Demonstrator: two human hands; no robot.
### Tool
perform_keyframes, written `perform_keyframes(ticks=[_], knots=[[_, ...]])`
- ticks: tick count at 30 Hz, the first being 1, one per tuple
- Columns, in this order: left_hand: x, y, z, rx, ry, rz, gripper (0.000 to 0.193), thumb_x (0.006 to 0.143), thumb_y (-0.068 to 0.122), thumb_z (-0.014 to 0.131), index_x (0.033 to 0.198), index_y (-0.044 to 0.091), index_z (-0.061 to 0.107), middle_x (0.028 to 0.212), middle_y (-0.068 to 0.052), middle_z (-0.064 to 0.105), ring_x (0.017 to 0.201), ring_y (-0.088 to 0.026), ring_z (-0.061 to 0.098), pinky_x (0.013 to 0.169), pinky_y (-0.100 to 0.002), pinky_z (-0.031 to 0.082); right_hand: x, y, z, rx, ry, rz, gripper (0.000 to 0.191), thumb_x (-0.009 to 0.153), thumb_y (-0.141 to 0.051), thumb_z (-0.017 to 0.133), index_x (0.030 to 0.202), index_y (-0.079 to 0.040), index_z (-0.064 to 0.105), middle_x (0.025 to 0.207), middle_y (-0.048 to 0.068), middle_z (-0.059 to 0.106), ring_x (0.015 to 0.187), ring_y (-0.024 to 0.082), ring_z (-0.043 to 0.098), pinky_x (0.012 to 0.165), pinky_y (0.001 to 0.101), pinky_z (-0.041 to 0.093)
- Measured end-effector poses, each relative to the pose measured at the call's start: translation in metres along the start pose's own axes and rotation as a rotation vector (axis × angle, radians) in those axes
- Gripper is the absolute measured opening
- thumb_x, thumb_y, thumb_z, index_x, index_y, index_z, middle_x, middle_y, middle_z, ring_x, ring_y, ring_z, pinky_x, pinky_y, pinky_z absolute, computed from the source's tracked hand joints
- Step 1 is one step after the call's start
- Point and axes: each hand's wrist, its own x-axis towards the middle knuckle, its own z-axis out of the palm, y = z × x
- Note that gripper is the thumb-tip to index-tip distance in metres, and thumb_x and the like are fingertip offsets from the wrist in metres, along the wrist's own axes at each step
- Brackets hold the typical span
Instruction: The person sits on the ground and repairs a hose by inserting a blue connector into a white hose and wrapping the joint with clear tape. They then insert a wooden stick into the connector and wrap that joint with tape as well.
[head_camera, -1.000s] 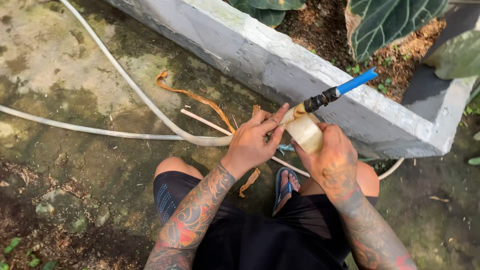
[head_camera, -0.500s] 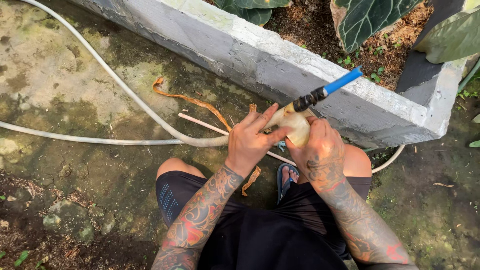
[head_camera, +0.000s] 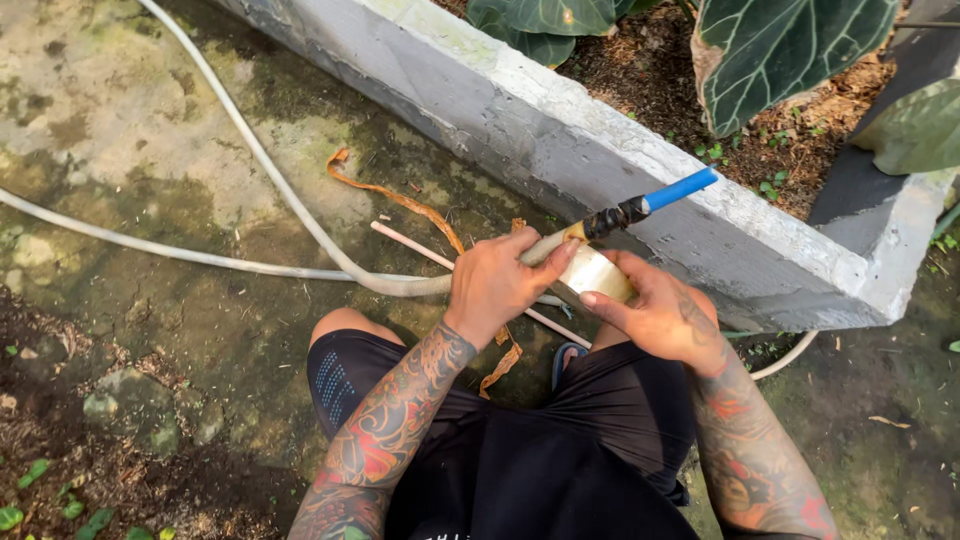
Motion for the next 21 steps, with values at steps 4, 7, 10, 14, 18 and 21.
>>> perform_keyframes(ticks=[4, 7, 10, 14, 18, 21], knots=[[0.000, -0.008, 0.014, -0.018, 0.033, 0.140, 0.043, 0.096, 0.049, 0.065, 0.086, 0.008, 0.064, 0.076, -0.015, 0.069, 0.070, -0.039, 0.067, 0.056, -0.048, 0.050, 0.000, 0.002, 0.004, -0.266, 0.105, 0.408, 0.050, 0.078, -0.044, 0.082, 0.118, -0.013, 0.073, 0.091, 0.008, 0.079, 0.087, 0.021, 0.076, 0.083, 0.0352, 0.055], [0.006, -0.013, 0.024, 0.017, 0.025, 0.155, 0.044, 0.100, 0.049, 0.063, 0.084, 0.008, 0.061, 0.075, -0.014, 0.068, 0.071, -0.040, 0.067, 0.056, -0.049, 0.049, -0.002, 0.012, 0.007, -0.187, 0.210, 0.228, 0.050, 0.076, -0.040, 0.085, 0.114, -0.010, 0.073, 0.090, 0.007, 0.078, 0.083, 0.020, 0.076, 0.079, 0.0345, 0.056], [0.016, -0.012, 0.030, 0.039, -0.009, 0.094, 0.047, 0.100, 0.053, 0.060, 0.080, 0.010, 0.062, 0.070, -0.013, 0.067, 0.066, -0.038, 0.067, 0.053, -0.048, 0.050, 0.003, 0.035, 0.003, -0.207, 0.207, 0.174, 0.048, 0.078, -0.039, 0.084, 0.112, -0.009, 0.072, 0.090, 0.009, 0.078, 0.082, 0.021, 0.076, 0.078, 0.0347, 0.056], [0.028, 0.000, 0.031, 0.116, -0.163, 0.032, 0.051, 0.096, 0.060, 0.059, 0.076, 0.014, 0.068, 0.061, -0.012, 0.064, 0.062, -0.036, 0.067, 0.052, -0.047, 0.049, 0.023, 0.078, 0.003, 0.021, 0.238, 0.079, 0.046, 0.078, -0.028, 0.083, 0.115, -0.005, 0.070, 0.102, 0.009, 0.078, 0.097, 0.025, 0.074, 0.087, 0.0381, 0.055], [0.031, 0.003, 0.022, 0.038, -0.387, 0.020, 0.046, 0.093, 0.062, 0.056, 0.098, 0.023, 0.079, 0.056, -0.010, 0.063, 0.059, -0.033, 0.068, 0.054, -0.044, 0.051, 0.050, 0.122, 0.006, 0.192, 0.207, -0.358, 0.040, 0.083, -0.024, 0.084, 0.114, -0.005, 0.068, 0.117, 0.013, 0.072, 0.129, 0.035, 0.061, 0.114, 0.0475, 0.043], [0.028, -0.008, 0.018, -0.058, -0.580, 0.018, 0.049, 0.091, 0.064, 0.055, 0.107, 0.024, 0.080, 0.057, -0.009, 0.064, 0.058, -0.030, 0.070, 0.056, -0.042, 0.053, 0.065, 0.143, -0.011, 0.076, 0.065, -0.715, 0.033, 0.087, -0.021, 0.081, 0.114, -0.007, 0.068, 0.129, 0.013, 0.069, 0.150, 0.040, 0.046, 0.130, 0.0559, 0.024]])
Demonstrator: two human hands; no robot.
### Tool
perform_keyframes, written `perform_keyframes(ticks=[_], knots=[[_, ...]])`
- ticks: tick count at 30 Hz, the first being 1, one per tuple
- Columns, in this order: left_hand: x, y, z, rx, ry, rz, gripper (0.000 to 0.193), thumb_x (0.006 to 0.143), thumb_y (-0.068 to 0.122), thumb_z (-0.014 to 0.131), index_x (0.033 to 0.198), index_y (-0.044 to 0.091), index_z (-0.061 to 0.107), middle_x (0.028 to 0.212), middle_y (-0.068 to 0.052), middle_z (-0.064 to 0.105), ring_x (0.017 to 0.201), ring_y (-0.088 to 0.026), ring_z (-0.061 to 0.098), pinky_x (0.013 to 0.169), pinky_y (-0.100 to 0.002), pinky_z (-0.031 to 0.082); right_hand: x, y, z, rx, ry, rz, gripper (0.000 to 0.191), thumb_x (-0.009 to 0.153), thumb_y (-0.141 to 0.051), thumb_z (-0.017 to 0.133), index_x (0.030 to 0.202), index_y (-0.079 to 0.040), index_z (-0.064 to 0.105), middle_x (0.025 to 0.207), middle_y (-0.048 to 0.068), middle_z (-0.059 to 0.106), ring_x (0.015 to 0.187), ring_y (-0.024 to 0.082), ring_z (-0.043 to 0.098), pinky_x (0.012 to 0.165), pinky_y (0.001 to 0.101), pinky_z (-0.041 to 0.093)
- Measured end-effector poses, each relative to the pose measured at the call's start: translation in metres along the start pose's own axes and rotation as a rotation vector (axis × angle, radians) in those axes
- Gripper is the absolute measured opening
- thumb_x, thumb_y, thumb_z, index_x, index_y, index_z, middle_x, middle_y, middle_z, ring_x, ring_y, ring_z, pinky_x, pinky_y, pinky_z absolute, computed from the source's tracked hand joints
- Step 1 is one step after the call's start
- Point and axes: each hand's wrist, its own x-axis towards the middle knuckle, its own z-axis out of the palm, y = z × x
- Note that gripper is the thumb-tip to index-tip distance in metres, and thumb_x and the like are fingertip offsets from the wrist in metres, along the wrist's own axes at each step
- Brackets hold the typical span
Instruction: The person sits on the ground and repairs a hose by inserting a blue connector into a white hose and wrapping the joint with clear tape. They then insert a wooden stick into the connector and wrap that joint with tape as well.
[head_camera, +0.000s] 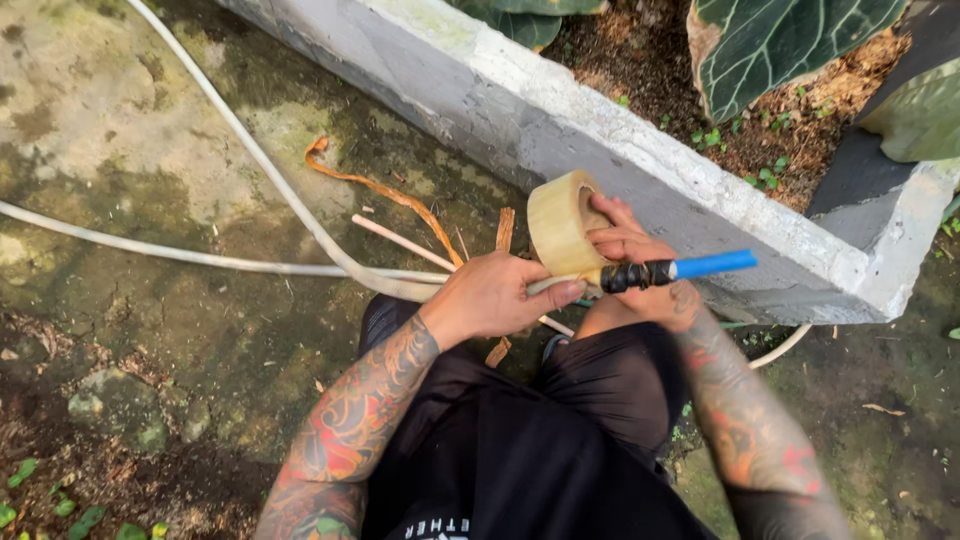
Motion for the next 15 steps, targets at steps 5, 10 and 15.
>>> perform_keyframes(ticks=[5, 10, 15], knots=[[-0.003, -0.031, 0.024, -0.069, -0.116, 0.123, 0.048, 0.095, 0.059, 0.061, 0.114, 0.018, 0.078, 0.079, -0.011, 0.071, 0.078, -0.030, 0.073, 0.070, -0.039, 0.056, 0.022, 0.009, -0.034, 0.020, -0.405, -0.138, 0.041, 0.090, -0.022, 0.074, 0.128, -0.009, 0.068, 0.145, 0.008, 0.062, 0.157, 0.039, 0.031, 0.128, 0.0602, 0.011], [0.001, -0.059, 0.047, -0.352, -0.185, 0.056, 0.045, 0.092, 0.050, 0.069, 0.124, 0.019, 0.070, 0.092, -0.005, 0.082, 0.091, -0.023, 0.080, 0.082, -0.034, 0.059, 0.060, -0.014, -0.048, 0.062, -0.713, -0.089, 0.046, 0.092, -0.023, 0.070, 0.137, -0.014, 0.065, 0.153, 0.007, 0.055, 0.158, 0.036, 0.019, 0.125, 0.0632, 0.001], [-0.014, -0.058, 0.060, -0.101, 0.093, 0.196, 0.056, 0.089, 0.045, 0.075, 0.138, 0.021, 0.062, 0.107, -0.008, 0.077, 0.096, -0.029, 0.075, 0.082, -0.039, 0.058, 0.139, -0.056, -0.077, 0.083, -1.034, 0.370, 0.044, 0.091, -0.023, 0.066, 0.135, -0.015, 0.066, 0.143, 0.006, 0.066, 0.139, 0.029, 0.049, 0.113, 0.0450, 0.035]])
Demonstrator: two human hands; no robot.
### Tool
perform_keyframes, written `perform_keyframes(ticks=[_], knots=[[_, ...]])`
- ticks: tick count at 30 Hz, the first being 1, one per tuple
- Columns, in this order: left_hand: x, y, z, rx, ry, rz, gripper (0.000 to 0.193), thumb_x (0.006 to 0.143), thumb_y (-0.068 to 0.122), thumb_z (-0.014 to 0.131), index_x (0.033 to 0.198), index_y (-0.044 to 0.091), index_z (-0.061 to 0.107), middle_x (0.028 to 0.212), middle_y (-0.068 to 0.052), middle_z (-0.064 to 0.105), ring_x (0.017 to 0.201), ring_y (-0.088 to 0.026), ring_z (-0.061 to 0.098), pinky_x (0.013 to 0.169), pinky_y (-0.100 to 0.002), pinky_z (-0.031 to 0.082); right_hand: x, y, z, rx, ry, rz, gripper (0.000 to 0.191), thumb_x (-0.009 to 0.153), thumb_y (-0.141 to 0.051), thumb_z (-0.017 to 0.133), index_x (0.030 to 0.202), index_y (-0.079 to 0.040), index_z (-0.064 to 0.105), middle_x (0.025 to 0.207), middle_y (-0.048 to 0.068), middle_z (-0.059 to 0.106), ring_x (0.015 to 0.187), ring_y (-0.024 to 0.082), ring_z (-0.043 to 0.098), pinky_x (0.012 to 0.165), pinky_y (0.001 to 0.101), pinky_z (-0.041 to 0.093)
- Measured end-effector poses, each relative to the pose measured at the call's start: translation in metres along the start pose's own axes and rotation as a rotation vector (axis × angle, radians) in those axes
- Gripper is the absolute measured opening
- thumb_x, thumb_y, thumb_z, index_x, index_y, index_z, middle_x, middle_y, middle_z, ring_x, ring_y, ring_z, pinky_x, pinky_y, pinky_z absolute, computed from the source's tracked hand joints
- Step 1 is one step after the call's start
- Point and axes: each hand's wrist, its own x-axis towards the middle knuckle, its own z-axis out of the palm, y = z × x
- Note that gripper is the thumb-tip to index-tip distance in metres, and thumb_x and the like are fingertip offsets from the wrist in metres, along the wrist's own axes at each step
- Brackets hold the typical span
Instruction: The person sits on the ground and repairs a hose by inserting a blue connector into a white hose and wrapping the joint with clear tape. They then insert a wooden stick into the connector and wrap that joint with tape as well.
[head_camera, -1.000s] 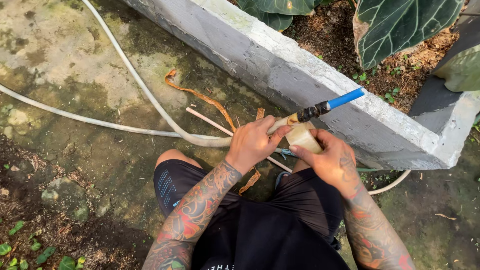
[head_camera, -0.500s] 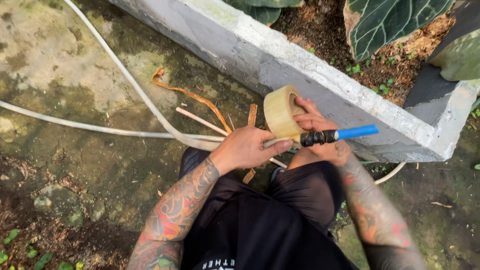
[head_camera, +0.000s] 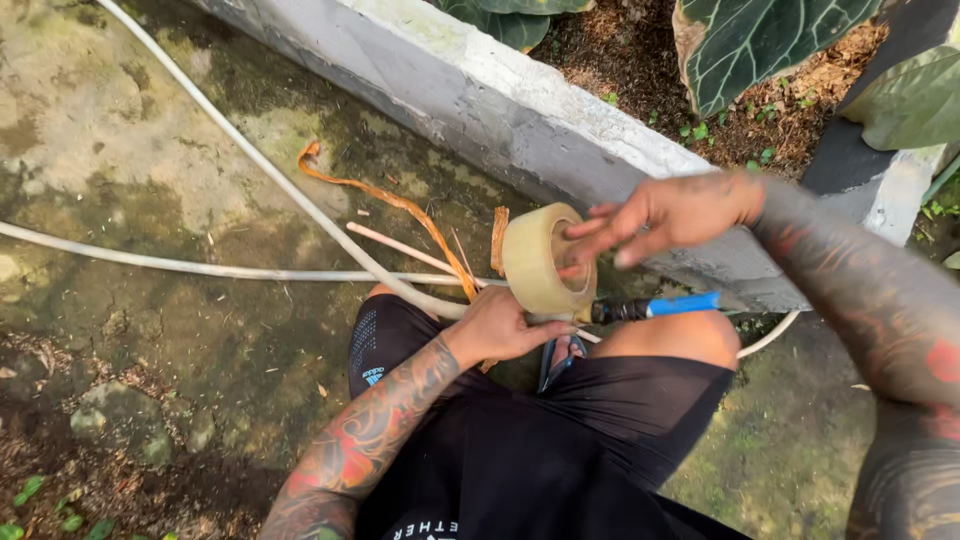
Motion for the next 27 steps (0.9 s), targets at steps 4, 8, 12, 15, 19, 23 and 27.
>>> perform_keyframes(ticks=[4, 8, 12, 15, 19, 23, 27], knots=[[0.004, -0.008, 0.008, 0.116, 0.278, 0.181, 0.059, 0.091, 0.031, 0.073, 0.148, 0.024, 0.058, 0.129, -0.009, 0.071, 0.112, -0.033, 0.070, 0.090, -0.042, 0.058, 0.010, -0.068, -0.011, -0.268, 0.381, 0.532, 0.043, 0.097, -0.047, 0.063, 0.115, -0.010, 0.073, 0.100, 0.014, 0.080, 0.093, 0.027, 0.079, 0.085, 0.0383, 0.060], [0.039, -0.046, 0.020, 0.303, 0.337, 0.330, 0.047, 0.079, 0.027, 0.073, 0.124, 0.017, 0.064, 0.115, -0.008, 0.070, 0.103, -0.034, 0.071, 0.085, -0.046, 0.057, 0.042, -0.102, 0.045, -0.254, 0.623, 0.692, 0.059, 0.096, -0.057, 0.054, 0.109, -0.003, 0.073, 0.082, 0.020, 0.075, 0.082, 0.035, 0.075, 0.078, 0.0448, 0.057], [0.068, -0.072, 0.041, 0.419, 0.287, 0.479, 0.026, 0.082, 0.019, 0.071, 0.106, 0.010, 0.067, 0.097, -0.009, 0.066, 0.089, -0.034, 0.068, 0.077, -0.047, 0.056, 0.058, -0.075, 0.070, -0.035, 0.921, 0.778, 0.064, 0.095, -0.057, 0.060, 0.106, 0.005, 0.070, 0.080, 0.023, 0.073, 0.081, 0.032, 0.075, 0.075, 0.0458, 0.057], [0.070, -0.073, 0.039, 0.454, 0.146, 0.553, 0.012, 0.088, 0.014, 0.070, 0.098, 0.012, 0.065, 0.097, -0.006, 0.064, 0.088, -0.030, 0.069, 0.075, -0.045, 0.057, 0.049, -0.055, 0.082, 0.646, 1.073, 0.593, 0.052, 0.098, -0.043, 0.064, 0.105, 0.009, 0.070, 0.084, 0.018, 0.075, 0.075, 0.025, 0.073, 0.070, 0.0418, 0.057], [0.053, -0.064, 0.009, 0.296, 0.318, 0.536, 0.028, 0.086, 0.014, 0.070, 0.111, 0.003, 0.065, 0.114, -0.017, 0.068, 0.085, -0.032, 0.069, 0.066, -0.041, 0.056, 0.019, -0.071, 0.122, 0.984, 1.000, 0.233, 0.035, 0.091, -0.023, 0.070, 0.112, 0.004, 0.069, 0.093, 0.012, 0.079, 0.080, 0.016, 0.076, 0.072, 0.0317, 0.061], [0.037, -0.053, -0.013, 0.246, 0.459, 0.548, 0.040, 0.088, 0.012, 0.073, 0.124, 0.003, 0.059, 0.116, -0.017, 0.066, 0.090, -0.034, 0.071, 0.074, -0.041, 0.059, 0.014, -0.100, 0.161, 0.561, 0.818, 0.325, 0.038, 0.090, -0.012, 0.075, 0.126, -0.001, 0.075, 0.103, 0.012, 0.079, 0.079, 0.017, 0.063, 0.067, 0.0343, 0.049], [0.032, -0.050, -0.037, 0.099, 0.487, 0.435, 0.053, 0.098, 0.011, 0.076, 0.138, 0.004, 0.042, 0.120, -0.012, 0.070, 0.092, -0.032, 0.072, 0.076, -0.043, 0.058, 0.023, -0.105, 0.172, 0.656, 0.853, 0.184, 0.040, 0.083, -0.011, 0.071, 0.123, -0.005, 0.068, 0.107, 0.005, 0.080, 0.092, 0.010, 0.071, 0.078, 0.0306, 0.058]])
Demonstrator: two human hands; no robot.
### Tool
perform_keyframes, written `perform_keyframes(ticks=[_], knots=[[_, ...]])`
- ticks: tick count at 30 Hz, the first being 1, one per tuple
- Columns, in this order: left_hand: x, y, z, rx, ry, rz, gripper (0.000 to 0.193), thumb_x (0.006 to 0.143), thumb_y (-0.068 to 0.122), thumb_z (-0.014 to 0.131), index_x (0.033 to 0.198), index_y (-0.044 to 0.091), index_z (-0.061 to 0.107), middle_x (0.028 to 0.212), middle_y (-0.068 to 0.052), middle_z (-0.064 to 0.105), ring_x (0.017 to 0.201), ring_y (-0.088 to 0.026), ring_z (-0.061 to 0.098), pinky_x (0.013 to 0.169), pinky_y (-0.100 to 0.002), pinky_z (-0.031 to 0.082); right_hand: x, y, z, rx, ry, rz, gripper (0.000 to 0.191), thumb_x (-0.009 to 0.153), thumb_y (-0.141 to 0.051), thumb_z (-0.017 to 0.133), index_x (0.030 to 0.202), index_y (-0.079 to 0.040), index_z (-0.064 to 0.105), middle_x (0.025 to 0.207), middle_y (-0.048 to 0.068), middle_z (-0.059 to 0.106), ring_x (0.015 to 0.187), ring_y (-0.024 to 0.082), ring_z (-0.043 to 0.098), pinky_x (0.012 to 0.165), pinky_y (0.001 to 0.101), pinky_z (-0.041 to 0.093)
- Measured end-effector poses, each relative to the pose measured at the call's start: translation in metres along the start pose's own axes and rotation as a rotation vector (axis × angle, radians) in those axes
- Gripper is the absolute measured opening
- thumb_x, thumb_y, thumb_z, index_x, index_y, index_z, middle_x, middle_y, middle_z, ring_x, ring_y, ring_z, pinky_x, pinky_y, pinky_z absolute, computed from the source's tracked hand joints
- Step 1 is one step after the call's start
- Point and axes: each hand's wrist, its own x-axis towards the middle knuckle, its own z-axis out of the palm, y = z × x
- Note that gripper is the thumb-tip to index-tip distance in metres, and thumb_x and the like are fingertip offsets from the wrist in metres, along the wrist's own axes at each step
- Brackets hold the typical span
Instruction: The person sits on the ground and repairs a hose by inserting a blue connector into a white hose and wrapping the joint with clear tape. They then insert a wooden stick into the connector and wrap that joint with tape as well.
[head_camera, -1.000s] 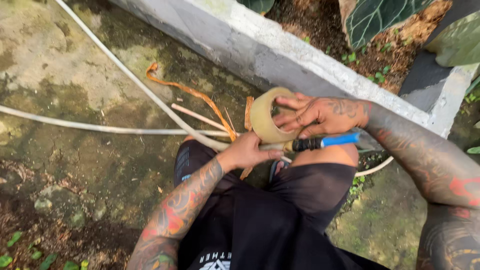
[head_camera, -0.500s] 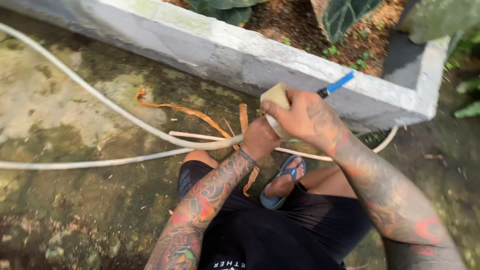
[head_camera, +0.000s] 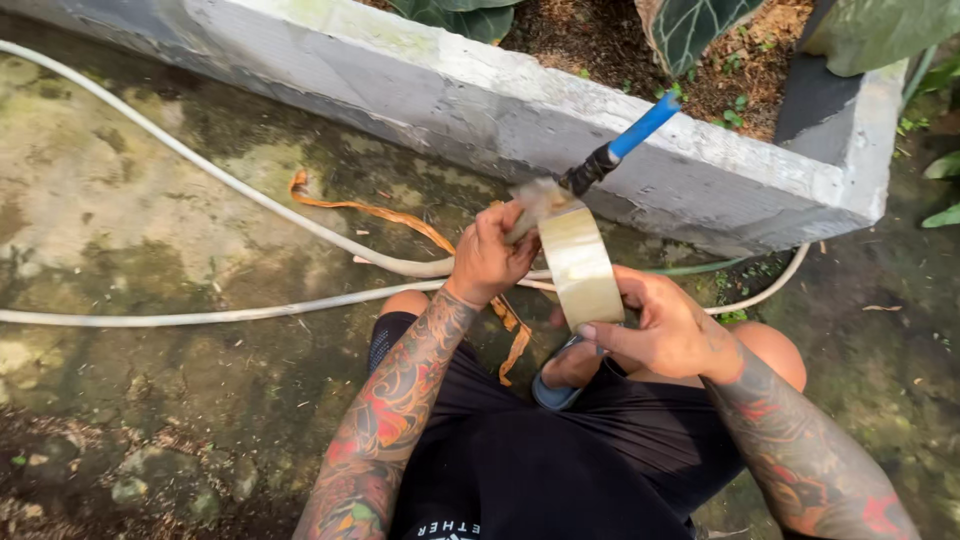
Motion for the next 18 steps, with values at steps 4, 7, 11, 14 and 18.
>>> perform_keyframes(ticks=[4, 7, 11, 14, 18], knots=[[0.010, 0.013, -0.019, 0.032, -0.169, -0.062, 0.064, 0.092, 0.009, 0.073, 0.148, 0.002, 0.040, 0.119, -0.019, 0.071, 0.091, -0.038, 0.073, 0.075, -0.045, 0.060, -0.005, 0.011, 0.002, -0.333, 0.055, -0.253, 0.038, 0.079, -0.012, 0.077, 0.115, -0.004, 0.069, 0.107, 0.010, 0.073, 0.105, 0.020, 0.068, 0.091, 0.0354, 0.053], [0.018, 0.033, -0.026, -0.005, -0.268, -0.088, 0.061, 0.096, 0.013, 0.071, 0.149, 0.005, 0.042, 0.120, -0.017, 0.071, 0.102, -0.038, 0.073, 0.084, -0.045, 0.059, -0.016, 0.019, 0.001, -0.427, 0.060, -0.541, 0.033, 0.078, -0.011, 0.078, 0.109, -0.003, 0.071, 0.112, 0.013, 0.072, 0.122, 0.029, 0.062, 0.104, 0.0394, 0.046], [0.019, 0.055, -0.040, -0.137, -0.263, -0.029, 0.062, 0.098, 0.019, 0.061, 0.153, 0.004, 0.036, 0.135, -0.014, 0.069, 0.111, -0.035, 0.071, 0.090, -0.041, 0.059, -0.028, 0.026, -0.001, -0.415, 0.056, -0.496, 0.032, 0.077, -0.010, 0.076, 0.108, -0.002, 0.071, 0.105, 0.012, 0.073, 0.119, 0.030, 0.063, 0.111, 0.0411, 0.041], [0.017, 0.062, -0.050, -0.154, -0.290, -0.024, 0.062, 0.099, 0.024, 0.053, 0.156, 0.005, 0.040, 0.134, -0.013, 0.069, 0.111, -0.034, 0.071, 0.092, -0.041, 0.059, -0.030, 0.027, -0.001, -0.418, 0.033, -0.491, 0.032, 0.077, -0.009, 0.076, 0.107, -0.001, 0.071, 0.099, 0.010, 0.075, 0.110, 0.027, 0.068, 0.119, 0.0440, 0.032], [0.017, 0.065, -0.051, -0.124, -0.247, -0.001, 0.066, 0.102, 0.045, 0.059, 0.154, 0.007, 0.044, 0.128, -0.014, 0.069, 0.110, -0.035, 0.071, 0.089, -0.041, 0.058, -0.029, 0.023, 0.001, -0.420, 0.003, -0.531, 0.028, 0.076, -0.010, 0.074, 0.103, -0.005, 0.072, 0.096, 0.006, 0.076, 0.105, 0.023, 0.073, 0.126, 0.0446, 0.030]])
